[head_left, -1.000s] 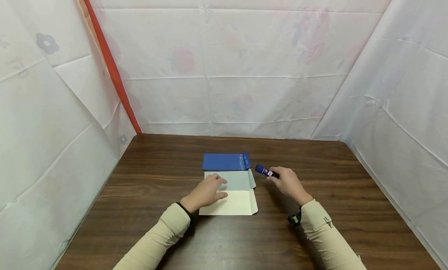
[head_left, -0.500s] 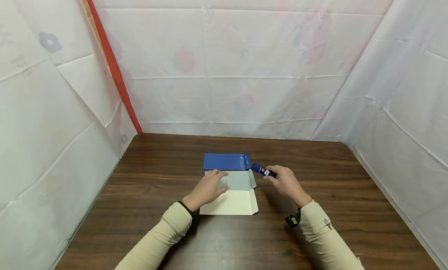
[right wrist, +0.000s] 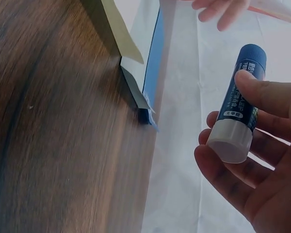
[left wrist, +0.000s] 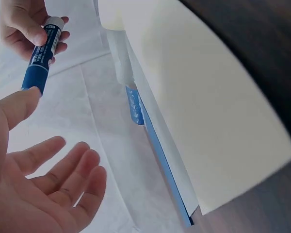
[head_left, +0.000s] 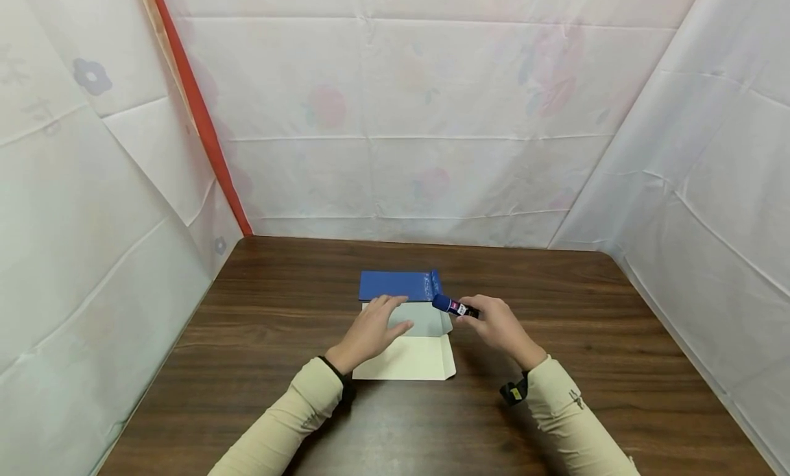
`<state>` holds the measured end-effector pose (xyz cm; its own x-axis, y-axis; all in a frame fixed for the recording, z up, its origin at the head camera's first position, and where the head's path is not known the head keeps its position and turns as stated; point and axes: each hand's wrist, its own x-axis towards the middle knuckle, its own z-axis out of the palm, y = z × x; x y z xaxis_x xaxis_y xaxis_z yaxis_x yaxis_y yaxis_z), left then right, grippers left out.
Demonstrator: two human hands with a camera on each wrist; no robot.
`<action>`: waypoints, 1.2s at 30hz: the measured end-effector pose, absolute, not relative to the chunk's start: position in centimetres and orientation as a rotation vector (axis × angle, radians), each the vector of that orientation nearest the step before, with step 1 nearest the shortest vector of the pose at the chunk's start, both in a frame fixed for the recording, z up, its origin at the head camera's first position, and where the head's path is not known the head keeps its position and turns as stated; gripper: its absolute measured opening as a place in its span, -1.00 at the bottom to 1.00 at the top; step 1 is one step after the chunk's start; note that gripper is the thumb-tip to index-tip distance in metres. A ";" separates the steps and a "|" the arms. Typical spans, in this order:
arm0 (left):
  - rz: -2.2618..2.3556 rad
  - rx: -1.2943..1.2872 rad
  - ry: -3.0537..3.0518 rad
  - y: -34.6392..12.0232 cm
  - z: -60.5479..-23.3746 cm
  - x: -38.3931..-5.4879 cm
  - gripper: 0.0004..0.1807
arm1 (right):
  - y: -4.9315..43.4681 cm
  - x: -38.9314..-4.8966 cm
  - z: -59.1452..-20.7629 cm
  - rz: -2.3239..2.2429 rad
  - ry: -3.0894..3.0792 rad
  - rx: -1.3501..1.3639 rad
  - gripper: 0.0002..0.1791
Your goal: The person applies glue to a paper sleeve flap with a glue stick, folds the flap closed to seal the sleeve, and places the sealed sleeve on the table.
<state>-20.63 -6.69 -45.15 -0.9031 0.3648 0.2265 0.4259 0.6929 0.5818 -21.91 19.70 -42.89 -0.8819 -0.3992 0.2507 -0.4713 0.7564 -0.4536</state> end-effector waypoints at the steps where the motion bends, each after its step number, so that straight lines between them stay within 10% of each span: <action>1: -1.007 -0.659 -2.792 -6.6 -45.1 -20.6 -0.43 | 19.6 -21.9 -42.9 0.799 -2.814 0.704 -0.68; 36: -1.123 -0.788 -2.620 -5.5 -44.6 -20.6 -0.51 | 17.7 -21.4 -42.6 0.933 -2.805 0.895 -0.64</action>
<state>-20.62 -5.50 -44.60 -0.8425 0.3985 0.3625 0.5374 0.5733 0.6185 -21.38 17.75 -42.59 -0.8309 -0.5097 0.2232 -0.5418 0.6498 -0.5332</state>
